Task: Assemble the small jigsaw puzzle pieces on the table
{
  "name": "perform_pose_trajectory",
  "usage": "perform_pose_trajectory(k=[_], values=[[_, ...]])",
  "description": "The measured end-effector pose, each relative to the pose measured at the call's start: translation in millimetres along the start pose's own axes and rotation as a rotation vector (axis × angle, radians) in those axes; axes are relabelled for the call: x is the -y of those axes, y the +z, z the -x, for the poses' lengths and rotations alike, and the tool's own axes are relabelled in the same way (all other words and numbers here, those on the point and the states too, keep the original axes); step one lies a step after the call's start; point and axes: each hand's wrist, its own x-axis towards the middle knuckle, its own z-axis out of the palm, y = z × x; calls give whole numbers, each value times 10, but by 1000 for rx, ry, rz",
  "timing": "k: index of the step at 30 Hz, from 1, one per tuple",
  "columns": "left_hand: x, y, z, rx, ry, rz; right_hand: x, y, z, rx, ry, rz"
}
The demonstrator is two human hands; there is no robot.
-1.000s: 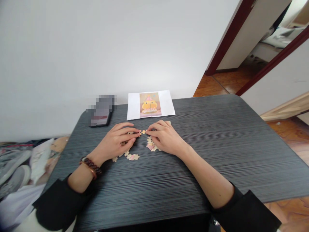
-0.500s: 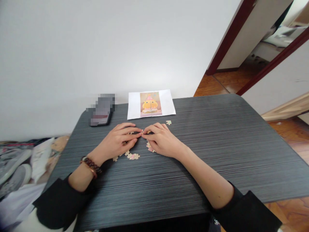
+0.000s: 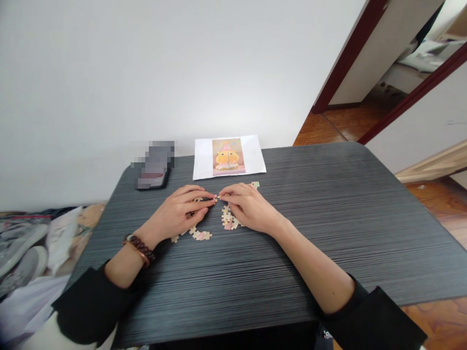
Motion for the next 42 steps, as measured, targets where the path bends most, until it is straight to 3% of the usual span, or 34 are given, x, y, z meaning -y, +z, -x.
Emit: perform_pose_trajectory(k=[6, 16, 32, 42], values=[[2, 5, -3, -1, -3, -3, -4, -11, 12, 19, 65, 149], [11, 0, 9, 28, -16, -23, 45, -112, -12, 146, 47, 135], [-16, -22, -2, 111, -31, -53, 12, -96, -13, 153, 29, 96], [-87, -36, -29, 97, -22, -96, -13, -54, -1, 119, -28, 113]])
